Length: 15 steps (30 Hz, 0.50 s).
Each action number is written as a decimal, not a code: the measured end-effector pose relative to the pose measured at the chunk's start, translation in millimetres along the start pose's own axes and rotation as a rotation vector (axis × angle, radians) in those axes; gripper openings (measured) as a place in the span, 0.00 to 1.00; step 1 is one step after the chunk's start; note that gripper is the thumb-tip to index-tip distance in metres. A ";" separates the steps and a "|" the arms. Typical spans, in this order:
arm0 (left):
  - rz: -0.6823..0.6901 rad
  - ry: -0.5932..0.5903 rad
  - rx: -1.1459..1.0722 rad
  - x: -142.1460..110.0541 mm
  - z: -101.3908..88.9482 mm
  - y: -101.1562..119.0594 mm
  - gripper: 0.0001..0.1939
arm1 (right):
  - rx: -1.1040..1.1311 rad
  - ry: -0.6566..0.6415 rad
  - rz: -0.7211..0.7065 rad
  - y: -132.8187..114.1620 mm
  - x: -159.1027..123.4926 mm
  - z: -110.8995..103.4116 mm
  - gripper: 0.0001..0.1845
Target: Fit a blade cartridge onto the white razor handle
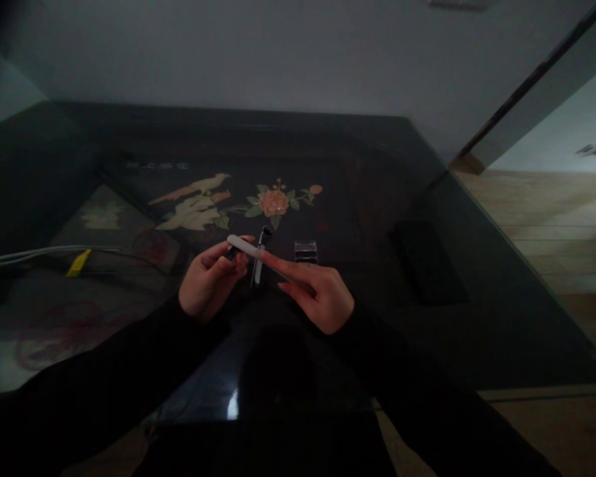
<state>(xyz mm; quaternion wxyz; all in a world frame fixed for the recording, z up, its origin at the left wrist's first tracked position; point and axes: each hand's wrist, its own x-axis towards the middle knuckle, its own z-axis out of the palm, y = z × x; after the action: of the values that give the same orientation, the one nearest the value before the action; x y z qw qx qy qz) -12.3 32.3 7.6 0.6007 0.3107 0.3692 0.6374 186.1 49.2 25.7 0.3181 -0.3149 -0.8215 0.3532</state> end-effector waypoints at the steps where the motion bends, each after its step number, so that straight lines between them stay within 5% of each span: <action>1: 0.001 -0.007 0.001 0.1 -0.2 0.0 0.24 | 0.006 -0.002 0.000 -0.7 -0.4 0.4 0.26; 15: 0.036 -0.033 0.001 1.4 -2.7 -2.6 0.21 | 0.099 -0.026 0.015 -4.2 -1.3 0.9 0.26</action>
<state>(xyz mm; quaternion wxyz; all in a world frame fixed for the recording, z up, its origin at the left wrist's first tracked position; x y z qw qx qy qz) -13.2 33.4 3.9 0.5950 0.3280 0.3538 0.6428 185.0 45.6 28.0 0.3199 -0.3005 -0.8047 0.3998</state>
